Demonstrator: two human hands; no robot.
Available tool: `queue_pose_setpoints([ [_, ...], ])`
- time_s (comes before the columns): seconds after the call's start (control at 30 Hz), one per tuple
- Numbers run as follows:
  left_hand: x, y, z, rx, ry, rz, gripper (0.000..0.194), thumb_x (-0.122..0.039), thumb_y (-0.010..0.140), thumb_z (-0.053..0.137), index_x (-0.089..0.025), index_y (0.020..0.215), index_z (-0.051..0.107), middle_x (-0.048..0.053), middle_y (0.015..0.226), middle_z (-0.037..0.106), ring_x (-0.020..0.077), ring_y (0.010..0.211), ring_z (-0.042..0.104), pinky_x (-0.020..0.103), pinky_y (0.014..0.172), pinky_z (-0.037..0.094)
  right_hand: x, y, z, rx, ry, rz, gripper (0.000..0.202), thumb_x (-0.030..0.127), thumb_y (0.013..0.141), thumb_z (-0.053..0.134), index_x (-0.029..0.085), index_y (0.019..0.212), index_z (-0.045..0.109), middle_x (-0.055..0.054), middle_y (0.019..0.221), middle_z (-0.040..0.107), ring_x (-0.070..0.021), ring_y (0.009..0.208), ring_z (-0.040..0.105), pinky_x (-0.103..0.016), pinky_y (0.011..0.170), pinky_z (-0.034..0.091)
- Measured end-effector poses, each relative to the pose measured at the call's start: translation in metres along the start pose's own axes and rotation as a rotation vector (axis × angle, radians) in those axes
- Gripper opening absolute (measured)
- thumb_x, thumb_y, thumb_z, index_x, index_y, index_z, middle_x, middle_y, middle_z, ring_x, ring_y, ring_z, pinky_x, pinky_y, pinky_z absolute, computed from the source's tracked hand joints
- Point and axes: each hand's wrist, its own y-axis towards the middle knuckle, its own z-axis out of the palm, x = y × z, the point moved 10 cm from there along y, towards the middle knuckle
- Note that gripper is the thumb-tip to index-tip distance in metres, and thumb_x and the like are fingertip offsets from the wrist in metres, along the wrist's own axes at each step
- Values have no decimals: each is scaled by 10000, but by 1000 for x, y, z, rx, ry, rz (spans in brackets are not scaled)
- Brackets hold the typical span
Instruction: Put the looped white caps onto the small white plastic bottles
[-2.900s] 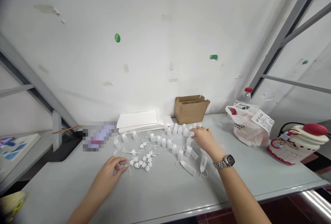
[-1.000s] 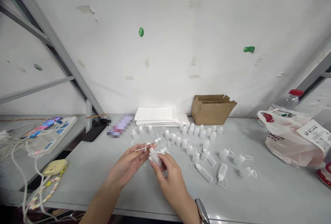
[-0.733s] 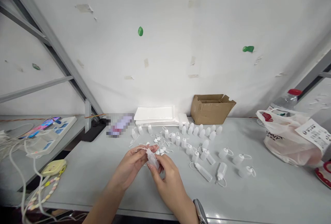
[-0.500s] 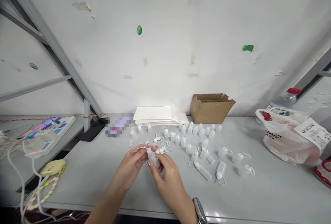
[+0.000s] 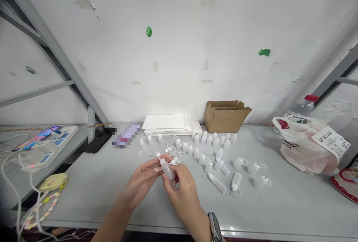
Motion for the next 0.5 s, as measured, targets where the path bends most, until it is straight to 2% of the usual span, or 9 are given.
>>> queue_pose_setpoints([
  [0.07,-2,0,1,-2,21,8,339,-344,804,621,-181,1099,663,105,1205,642,292,1197,498,426,1048,308,3,-1,0,-5,-18,-45,47,167,854,542,162,883,577,-8,665,521,-140,563,486,-266,525,446],
  [0.13,-2,0,-4,-77,56,19,324,-398,823,584,-166,1019,698,110,1143,675,290,1156,529,426,1034,321,7,-2,2,-3,-60,-92,82,156,856,537,161,931,572,-14,677,520,-148,577,485,-274,527,449],
  [0.2,-2,0,-10,-161,100,19,297,-399,815,593,-161,938,722,108,1092,698,286,1128,547,421,1027,326,13,-4,4,-12,-130,-150,129,138,858,527,163,980,562,-20,688,521,-162,602,489,-286,540,452],
  [0.27,0,0,-11,-194,109,8,265,-372,802,617,-160,916,726,105,1074,705,282,1122,552,417,1027,327,20,-6,5,-40,-214,-227,176,108,857,515,161,1021,549,-36,709,538,-182,646,496,-308,569,457],
  [0.4,3,-1,-3,-139,-1,-8,230,-315,792,632,-147,920,724,109,1086,700,275,1195,502,392,1053,302,32,-13,9,-73,-293,-336,221,62,842,519,137,1047,549,-52,696,556,-194,657,469,-320,579,433],
  [0.5,4,-2,1,-92,-80,-21,182,-270,783,641,-150,889,727,114,1133,681,293,1229,470,414,1050,305,27,-11,8,-49,-121,-246,164,83,836,536,144,979,588,-34,667,538,-173,623,457,-296,560,404],
])
